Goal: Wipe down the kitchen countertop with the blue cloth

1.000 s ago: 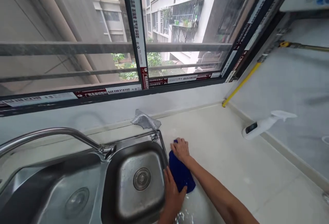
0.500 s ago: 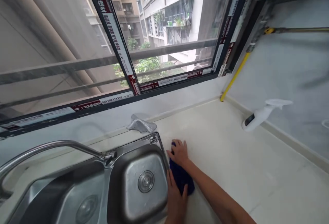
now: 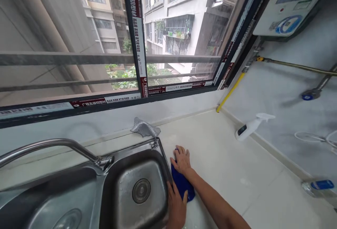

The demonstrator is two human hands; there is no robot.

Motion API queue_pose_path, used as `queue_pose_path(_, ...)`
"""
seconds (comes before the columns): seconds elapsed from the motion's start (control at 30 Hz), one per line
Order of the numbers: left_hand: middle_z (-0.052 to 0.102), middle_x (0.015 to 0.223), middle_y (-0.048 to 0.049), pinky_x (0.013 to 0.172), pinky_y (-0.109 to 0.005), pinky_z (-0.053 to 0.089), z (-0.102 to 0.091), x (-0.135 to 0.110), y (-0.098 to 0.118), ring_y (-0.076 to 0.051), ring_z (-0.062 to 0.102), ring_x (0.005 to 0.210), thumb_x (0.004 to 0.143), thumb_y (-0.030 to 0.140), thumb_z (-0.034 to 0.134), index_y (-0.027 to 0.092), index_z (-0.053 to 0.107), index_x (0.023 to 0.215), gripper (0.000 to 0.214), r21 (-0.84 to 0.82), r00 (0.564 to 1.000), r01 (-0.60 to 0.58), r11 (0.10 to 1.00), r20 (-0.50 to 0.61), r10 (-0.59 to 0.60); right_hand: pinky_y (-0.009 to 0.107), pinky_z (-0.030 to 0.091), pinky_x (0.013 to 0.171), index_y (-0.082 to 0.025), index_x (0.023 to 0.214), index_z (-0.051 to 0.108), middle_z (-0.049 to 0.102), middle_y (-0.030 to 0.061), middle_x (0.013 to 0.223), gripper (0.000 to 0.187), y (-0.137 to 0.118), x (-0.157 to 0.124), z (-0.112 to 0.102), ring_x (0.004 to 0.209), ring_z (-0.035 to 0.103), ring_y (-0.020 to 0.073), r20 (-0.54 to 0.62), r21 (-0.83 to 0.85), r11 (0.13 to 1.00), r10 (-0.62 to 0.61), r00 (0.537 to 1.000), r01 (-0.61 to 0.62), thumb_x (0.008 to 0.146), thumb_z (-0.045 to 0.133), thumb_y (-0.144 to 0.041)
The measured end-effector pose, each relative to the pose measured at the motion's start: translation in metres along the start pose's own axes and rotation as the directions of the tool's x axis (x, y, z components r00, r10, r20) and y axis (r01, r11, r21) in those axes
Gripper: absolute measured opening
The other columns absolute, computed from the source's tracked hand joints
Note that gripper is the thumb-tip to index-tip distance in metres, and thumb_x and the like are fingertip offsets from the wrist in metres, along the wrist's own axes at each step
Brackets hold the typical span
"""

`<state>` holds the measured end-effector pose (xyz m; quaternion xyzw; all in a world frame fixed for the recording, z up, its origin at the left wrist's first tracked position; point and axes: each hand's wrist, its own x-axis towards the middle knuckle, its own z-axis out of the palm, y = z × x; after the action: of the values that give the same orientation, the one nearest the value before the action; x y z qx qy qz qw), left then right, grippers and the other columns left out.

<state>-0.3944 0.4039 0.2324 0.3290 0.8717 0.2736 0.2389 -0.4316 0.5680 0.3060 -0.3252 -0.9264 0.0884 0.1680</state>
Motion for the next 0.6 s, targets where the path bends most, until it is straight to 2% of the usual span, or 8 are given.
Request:
queue_pose_path(0.1, 0.026, 0.165, -0.0308, 0.128, -0.05, 0.031, -0.002, -0.004, -0.006, -0.036, 0.028, 0.156, 0.095, 0.029, 0.051, -0.006, 0.03, 0.156, 0.074, -0.026, 0.999, -0.006, 1.0, 0.035, 0.007, 0.044, 0.042, 0.097, -0.023, 0.09, 0.064, 0.07, 0.0084, 0.128, 0.018, 0.007, -0.068, -0.001, 0.12, 0.058, 0.0262, -0.028, 0.126, 0.984, -0.121, 0.992, 0.124, 0.102, 0.051, -0.027)
queue_pose_path(0.17, 0.026, 0.168, -0.0243, 0.129, -0.046, 0.028, -0.003, -0.007, -0.006, -0.031, 0.026, 0.157, 0.094, 0.02, 0.046, 0.0, 0.033, 0.158, 0.068, -0.007, 0.997, -0.032, 0.999, 0.071, 0.032, 0.041, 0.043, 0.093, -0.024, 0.095, 0.064, 0.072, 0.0072, 0.123, 0.018, 0.014, -0.116, 0.0, 0.113, 0.06, 0.0245, -0.075, 0.178, 0.953, -0.234, 0.969, 0.244, 0.102, 0.048, -0.025)
queue_pose_path(0.23, 0.024, 0.169, -0.0235, 0.128, -0.042, 0.03, -0.005, -0.009, -0.001, -0.031, 0.028, 0.156, 0.095, 0.014, 0.04, 0.002, 0.037, 0.157, 0.064, 0.053, 0.994, -0.041, 0.998, 0.104, 0.036, 0.04, 0.042, 0.09, -0.023, 0.103, 0.066, 0.072, 0.0085, 0.118, 0.019, 0.017, -0.133, 0.0, 0.105, 0.061, 0.0245, -0.102, 0.129, 0.964, -0.218, 0.971, 0.231, 0.102, 0.047, -0.024)
queue_pose_path(0.33, 0.023, 0.166, -0.0328, 0.123, -0.047, 0.038, -0.008, -0.01, 0.008, -0.039, 0.038, 0.151, 0.099, 0.027, 0.044, -0.002, 0.035, 0.156, 0.064, 0.109, 0.997, -0.001, 0.994, 0.081, -0.008, 0.036, 0.041, 0.08, -0.022, 0.083, 0.064, 0.069, 0.0071, 0.083, 0.029, 0.014, -0.088, 0.003, 0.082, 0.059, 0.0222, -0.013, 0.002, 0.995, -0.105, 0.994, 0.105, 0.103, 0.043, -0.023)
queue_pose_path(0.4, 0.025, 0.164, -0.0364, 0.121, -0.051, 0.038, -0.01, -0.01, 0.01, -0.043, 0.038, 0.15, 0.1, 0.039, 0.046, -0.004, 0.033, 0.156, 0.071, 0.096, 0.998, -0.011, 0.995, 0.067, 0.005, 0.04, 0.042, 0.091, -0.02, 0.095, 0.067, 0.072, 0.0119, 0.105, 0.02, 0.011, -0.036, 0.003, 0.102, 0.06, 0.0258, 0.04, -0.067, 0.998, -0.016, 0.999, 0.019, 0.1, 0.049, -0.026)
queue_pose_path(0.47, 0.026, 0.164, -0.0353, 0.123, -0.054, 0.036, -0.012, -0.009, 0.008, -0.043, 0.036, 0.151, 0.1, 0.044, 0.044, -0.002, 0.032, 0.156, 0.074, 0.036, 0.997, -0.016, 0.999, 0.08, 0.014, 0.047, 0.037, 0.104, -0.019, 0.106, 0.067, 0.064, 0.0153, 0.136, 0.018, 0.008, -0.002, -0.002, 0.126, 0.052, 0.0304, 0.052, -0.083, 0.995, 0.06, 0.997, -0.055, 0.096, 0.059, -0.031)
queue_pose_path(0.53, 0.023, 0.167, -0.0318, 0.126, -0.051, 0.031, -0.013, -0.009, 0.004, -0.039, 0.031, 0.155, 0.098, 0.047, 0.044, -0.001, 0.028, 0.158, 0.079, -0.08, 0.998, -0.016, 0.997, 0.066, 0.021, 0.05, 0.035, 0.107, -0.02, 0.101, 0.067, 0.059, 0.0131, 0.146, 0.017, 0.005, -0.003, -0.01, 0.134, 0.047, 0.0312, 0.079, -0.057, 0.995, 0.092, 0.993, -0.087, 0.098, 0.059, -0.034)
queue_pose_path(0.6, 0.02, 0.169, -0.0299, 0.129, -0.047, 0.027, -0.012, -0.009, -0.001, -0.036, 0.026, 0.157, 0.095, 0.048, 0.046, -0.003, 0.023, 0.159, 0.085, -0.187, 0.999, -0.013, 0.982, 0.037, 0.02, 0.045, 0.039, 0.101, -0.022, 0.091, 0.066, 0.066, 0.0092, 0.138, 0.022, 0.005, -0.038, -0.015, 0.127, 0.053, 0.0276, 0.102, 0.018, 1.0, 0.007, 0.995, -0.009, 0.103, 0.051, -0.033)
